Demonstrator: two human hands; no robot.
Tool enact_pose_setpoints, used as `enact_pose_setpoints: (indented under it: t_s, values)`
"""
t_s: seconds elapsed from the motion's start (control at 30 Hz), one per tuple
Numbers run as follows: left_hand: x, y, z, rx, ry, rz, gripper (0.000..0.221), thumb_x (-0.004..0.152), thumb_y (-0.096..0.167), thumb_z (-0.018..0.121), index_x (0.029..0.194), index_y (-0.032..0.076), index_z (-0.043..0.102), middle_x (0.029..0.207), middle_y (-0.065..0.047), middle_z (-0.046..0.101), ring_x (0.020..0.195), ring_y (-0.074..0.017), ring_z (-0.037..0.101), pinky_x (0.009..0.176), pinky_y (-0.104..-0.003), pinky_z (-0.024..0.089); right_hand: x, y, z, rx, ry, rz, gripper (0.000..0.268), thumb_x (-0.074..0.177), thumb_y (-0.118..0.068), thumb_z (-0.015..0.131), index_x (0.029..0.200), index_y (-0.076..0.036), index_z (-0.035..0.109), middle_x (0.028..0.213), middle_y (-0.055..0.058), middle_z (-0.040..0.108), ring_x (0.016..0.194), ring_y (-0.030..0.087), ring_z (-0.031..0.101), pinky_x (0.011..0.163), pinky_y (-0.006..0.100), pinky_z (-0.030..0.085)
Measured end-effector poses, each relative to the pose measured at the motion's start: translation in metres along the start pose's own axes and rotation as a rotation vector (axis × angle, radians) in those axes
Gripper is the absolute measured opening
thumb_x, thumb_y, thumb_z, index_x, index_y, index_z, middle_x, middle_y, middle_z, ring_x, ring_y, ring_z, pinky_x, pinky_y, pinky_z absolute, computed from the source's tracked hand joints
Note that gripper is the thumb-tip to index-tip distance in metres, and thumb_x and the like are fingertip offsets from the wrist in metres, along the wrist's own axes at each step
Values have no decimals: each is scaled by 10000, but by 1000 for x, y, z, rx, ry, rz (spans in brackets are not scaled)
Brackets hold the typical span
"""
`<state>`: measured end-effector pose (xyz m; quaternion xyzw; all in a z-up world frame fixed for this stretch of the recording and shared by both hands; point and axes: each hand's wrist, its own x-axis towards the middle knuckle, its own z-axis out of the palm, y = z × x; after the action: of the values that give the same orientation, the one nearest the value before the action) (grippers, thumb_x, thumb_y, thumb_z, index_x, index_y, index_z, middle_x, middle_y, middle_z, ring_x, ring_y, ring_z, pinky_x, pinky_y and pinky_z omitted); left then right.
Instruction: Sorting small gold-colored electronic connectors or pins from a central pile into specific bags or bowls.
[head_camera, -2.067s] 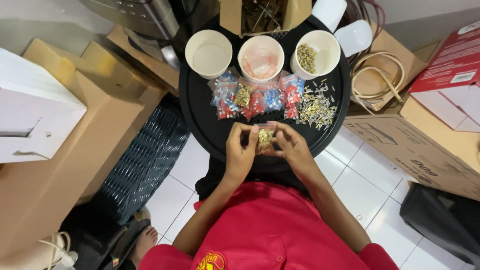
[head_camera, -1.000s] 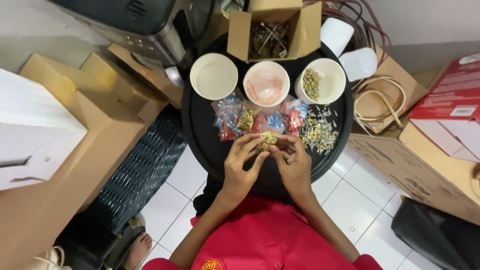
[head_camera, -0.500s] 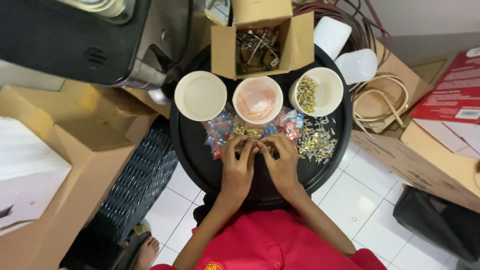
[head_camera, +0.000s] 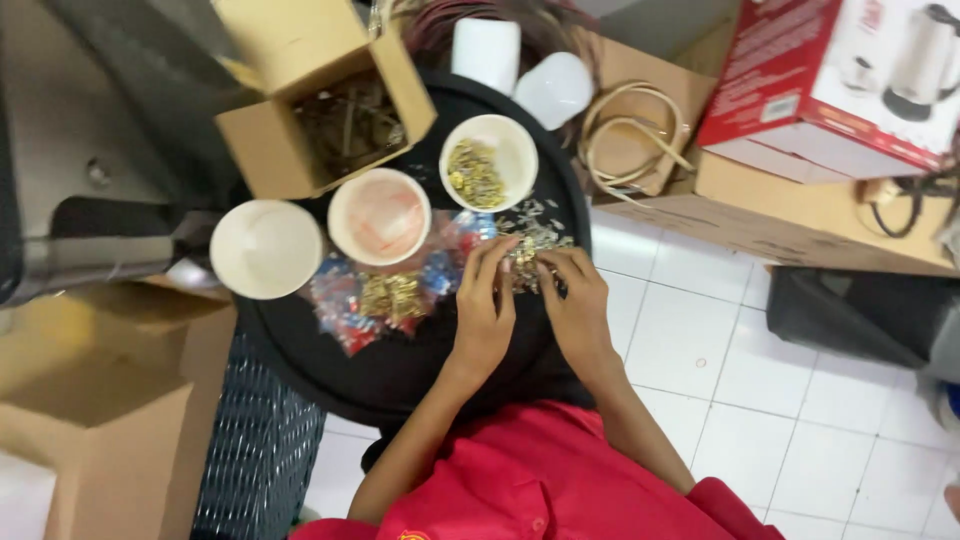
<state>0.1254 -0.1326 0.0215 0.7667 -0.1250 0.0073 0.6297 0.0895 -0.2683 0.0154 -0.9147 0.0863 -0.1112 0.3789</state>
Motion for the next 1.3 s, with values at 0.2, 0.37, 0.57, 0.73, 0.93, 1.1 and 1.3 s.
enact_pose_setpoints:
  t_s: [0.2, 0.37, 0.57, 0.73, 0.93, 1.1, 1.3]
  values:
    - [-2, -19, 36, 50, -80, -22, 472, 969, -204, 449, 1358, 30, 576, 1279, -158, 589, 1203, -393, 616, 979, -499, 539, 13, 29, -22, -60, -122, 82, 151, 990, 37, 646, 1123, 34, 718, 1038, 135, 676, 1012, 310, 708, 804, 385, 604]
    - [-9, -23, 43, 10, -83, -49, 440, 1000, -175, 434, 1377, 14, 557, 1270, -181, 583, 1214, -408, 601, 979, -530, 536, 18, 37, -15, -118, -237, 46, 173, 999, -13, 654, 1153, 24, 725, 1079, 130, 679, 1086, 287, 675, 864, 360, 590]
    - [-11, -33, 43, -93, -56, -92, 401, 1053, -100, 413, 1385, 57, 574, 1288, -129, 602, 1247, -337, 597, 1025, -494, 515, 20, 34, -14, -93, -246, 39, 134, 1022, -2, 622, 1114, 34, 712, 1047, 146, 649, 1004, 300, 669, 796, 387, 594]
    - [-12, -35, 43, -223, -28, -158, 336, 1109, 10, 374, 1374, 49, 577, 1288, -134, 620, 1266, -320, 593, 1048, -489, 503, 23, 30, -21, 27, -216, 98, 87, 1054, -18, 590, 1064, 22, 667, 1017, 133, 636, 953, 325, 684, 694, 382, 577]
    - [-12, -50, 48, -955, -30, -507, 503, 1128, 336, 425, 1460, -31, 509, 1509, -230, 501, 1450, -318, 427, 1188, -418, 375, 26, 13, -34, 334, -216, 280, 81, 1042, -22, 609, 1089, 24, 656, 960, 190, 661, 900, 303, 720, 746, 360, 603]
    - [-7, -39, 45, -1243, -90, -644, 702, 1097, 478, 401, 1541, -65, 375, 1609, -275, 334, 1505, -371, 311, 1232, -413, 307, 24, 0, -40, 400, -189, 304, 90, 1019, -9, 640, 1093, 29, 676, 928, 178, 657, 889, 288, 736, 791, 378, 621]
    - [-4, -37, 47, -1266, -149, -669, 753, 1067, 564, 390, 1538, -24, 395, 1619, -216, 359, 1495, -295, 373, 1179, -310, 394, 20, -2, -44, 413, -179, 214, 119, 1014, 5, 646, 1116, 38, 697, 973, 194, 665, 851, 300, 733, 779, 396, 614]
